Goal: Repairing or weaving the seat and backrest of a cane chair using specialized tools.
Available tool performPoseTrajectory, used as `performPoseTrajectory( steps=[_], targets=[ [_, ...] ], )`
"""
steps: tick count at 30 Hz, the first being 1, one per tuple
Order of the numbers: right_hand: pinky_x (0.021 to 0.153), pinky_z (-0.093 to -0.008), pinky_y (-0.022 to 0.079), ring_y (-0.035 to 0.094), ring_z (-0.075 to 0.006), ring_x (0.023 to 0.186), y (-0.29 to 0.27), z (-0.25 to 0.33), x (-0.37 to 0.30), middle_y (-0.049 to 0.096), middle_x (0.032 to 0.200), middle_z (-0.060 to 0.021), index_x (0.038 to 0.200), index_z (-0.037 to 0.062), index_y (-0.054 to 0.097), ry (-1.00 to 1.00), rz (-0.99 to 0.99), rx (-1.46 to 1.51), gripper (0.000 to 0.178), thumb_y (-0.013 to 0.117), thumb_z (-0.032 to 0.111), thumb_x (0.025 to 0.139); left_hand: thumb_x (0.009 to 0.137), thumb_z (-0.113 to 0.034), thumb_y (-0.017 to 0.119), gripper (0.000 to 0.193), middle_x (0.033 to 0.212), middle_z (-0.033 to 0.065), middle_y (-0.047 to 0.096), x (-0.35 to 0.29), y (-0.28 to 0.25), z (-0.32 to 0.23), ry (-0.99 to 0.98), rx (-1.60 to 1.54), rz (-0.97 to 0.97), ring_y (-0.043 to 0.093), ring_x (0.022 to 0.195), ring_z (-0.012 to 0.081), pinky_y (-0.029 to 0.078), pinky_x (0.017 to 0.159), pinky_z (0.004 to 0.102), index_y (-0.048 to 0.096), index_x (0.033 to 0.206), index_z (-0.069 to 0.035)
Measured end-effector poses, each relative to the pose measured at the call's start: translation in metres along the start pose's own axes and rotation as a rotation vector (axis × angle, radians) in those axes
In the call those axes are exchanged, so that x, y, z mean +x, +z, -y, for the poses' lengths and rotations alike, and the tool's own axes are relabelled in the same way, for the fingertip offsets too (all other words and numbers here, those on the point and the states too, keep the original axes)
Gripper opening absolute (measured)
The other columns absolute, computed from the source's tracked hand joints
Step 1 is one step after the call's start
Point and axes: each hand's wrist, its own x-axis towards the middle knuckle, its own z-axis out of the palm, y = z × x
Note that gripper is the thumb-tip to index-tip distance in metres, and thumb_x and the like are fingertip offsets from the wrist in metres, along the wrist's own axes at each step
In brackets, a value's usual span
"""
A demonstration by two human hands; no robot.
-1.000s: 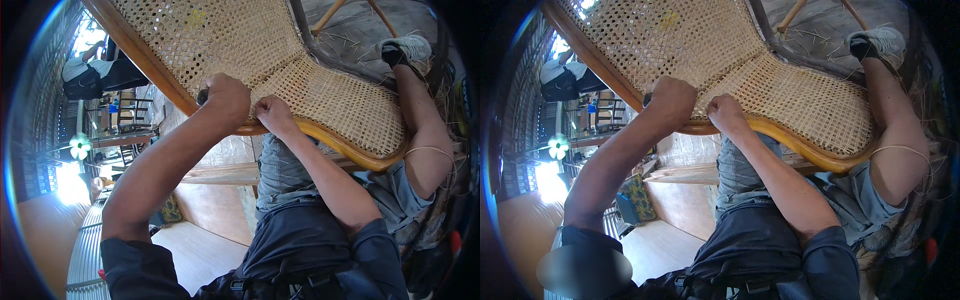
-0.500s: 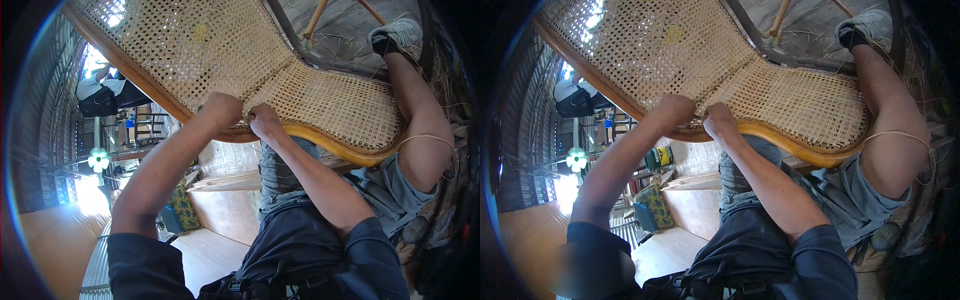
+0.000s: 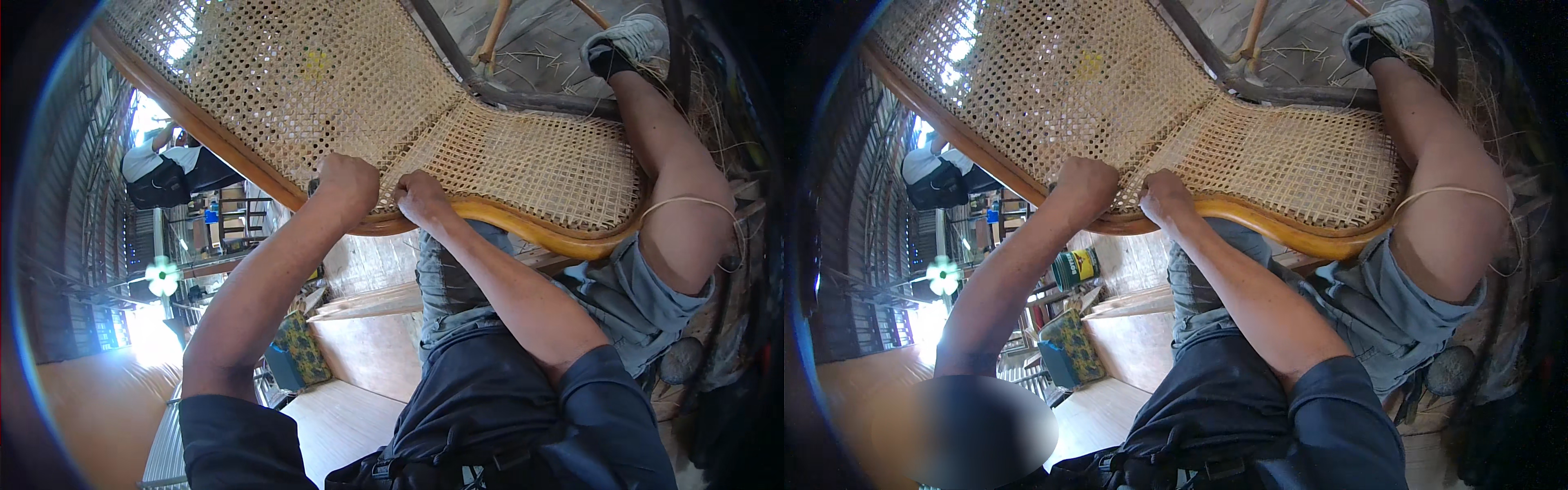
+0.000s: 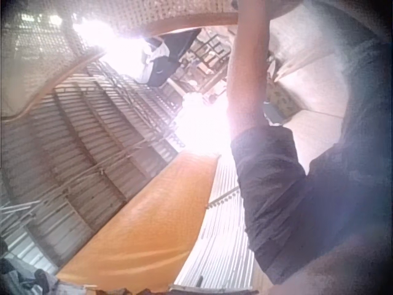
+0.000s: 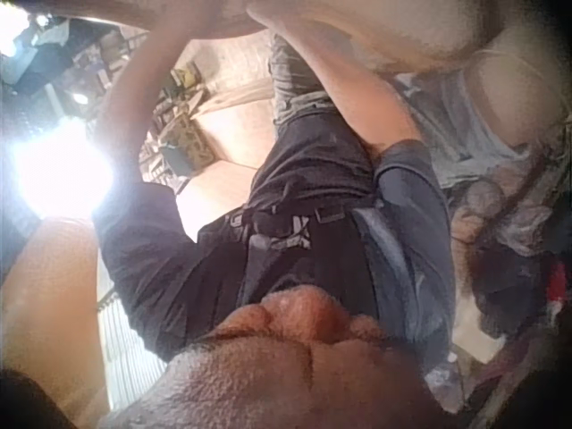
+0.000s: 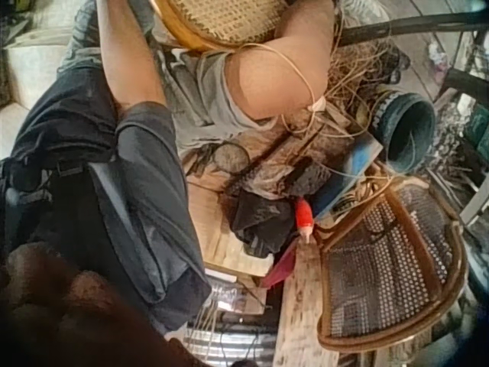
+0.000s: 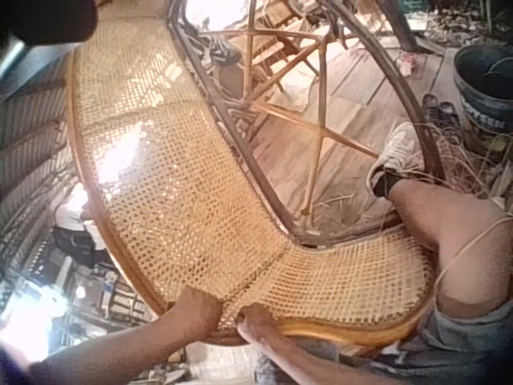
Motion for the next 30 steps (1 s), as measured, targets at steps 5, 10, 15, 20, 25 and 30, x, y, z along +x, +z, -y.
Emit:
performPoseTrajectory(
  steps=[5, 10, 15, 20, 25, 30],
  targets=[
    [0.076, -0.0420, 0.049, 0.060, -0.0371, 0.086, 0.004, -0.010, 0.002, 0.061, 0.086, -0.0226, 0.081, 0.0011, 0.065, -0.099, -0.072, 0.000, 0.018, 0.056, 0.016, 0.074, 0.076, -0.016, 0.058, 0.013, 0.081, 0.0087, 0.068, 0.007, -0.005, -0.020, -0.066, 0.127, 0.052, 0.067, 0.078, 0.0231, 0.049, 0.065, 0.0358, 0.070, 0.079, -0.012],
    [0.074, -0.0425, 0.049, 0.059, -0.0386, 0.083, 0.009, -0.005, 0.001, 0.061, 0.085, -0.0228, 0.078, 0.0006, 0.065, -0.108, -0.068, 0.054, 0.016, 0.055, 0.013, 0.074, 0.075, -0.019, 0.060, 0.014, 0.086, 0.0054, 0.068, 0.006, -0.002, -0.043, -0.062, 0.255, 0.147, 0.066, 0.080, 0.0204, 0.048, 0.064, 0.0382, 0.070, 0.084, -0.014],
    [0.072, -0.0420, 0.049, 0.060, -0.0374, 0.080, 0.002, -0.012, 0.004, 0.062, 0.082, -0.0213, 0.079, 0.0004, 0.064, -0.118, -0.054, 0.045, 0.017, 0.054, 0.013, 0.075, 0.075, -0.020, 0.060, 0.016, 0.087, 0.0059, 0.068, 0.003, -0.015, -0.041, -0.029, 0.260, 0.206, 0.066, 0.083, 0.0215, 0.050, 0.063, 0.0382, 0.070, 0.085, -0.013],
    [0.058, -0.0288, 0.041, 0.050, -0.0127, 0.060, 0.007, -0.016, -0.002, 0.055, 0.062, -0.0044, 0.073, 0.0009, 0.059, -0.168, -0.126, 0.412, 0.015, 0.055, 0.013, 0.082, 0.079, -0.019, 0.055, 0.020, 0.090, 0.0092, 0.068, 0.014, -0.010, -0.009, -0.032, 0.053, 0.170, 0.066, 0.084, 0.0241, 0.049, 0.066, 0.0372, 0.070, 0.090, -0.012],
    [0.057, -0.0241, 0.039, 0.046, -0.0072, 0.060, 0.001, -0.014, -0.002, 0.054, 0.063, 0.0008, 0.072, 0.0012, 0.059, -0.103, -0.004, 0.605, 0.015, 0.056, 0.012, 0.083, 0.078, -0.018, 0.055, 0.018, 0.082, 0.0104, 0.068, 0.014, 0.000, -0.007, -0.019, 0.117, 0.059, 0.067, 0.079, 0.0255, 0.050, 0.065, 0.0377, 0.070, 0.080, -0.010],
    [0.059, -0.0288, 0.042, 0.052, -0.0134, 0.061, -0.004, -0.018, -0.004, 0.058, 0.064, -0.0059, 0.074, 0.0012, 0.061, -0.102, -0.035, 0.560, 0.015, 0.057, 0.014, 0.080, 0.078, -0.018, 0.054, 0.018, 0.084, 0.0092, 0.068, 0.018, -0.013, -0.004, -0.016, 0.118, 0.077, 0.067, 0.080, 0.0246, 0.050, 0.066, 0.0371, 0.070, 0.082, -0.011]
  ],
)
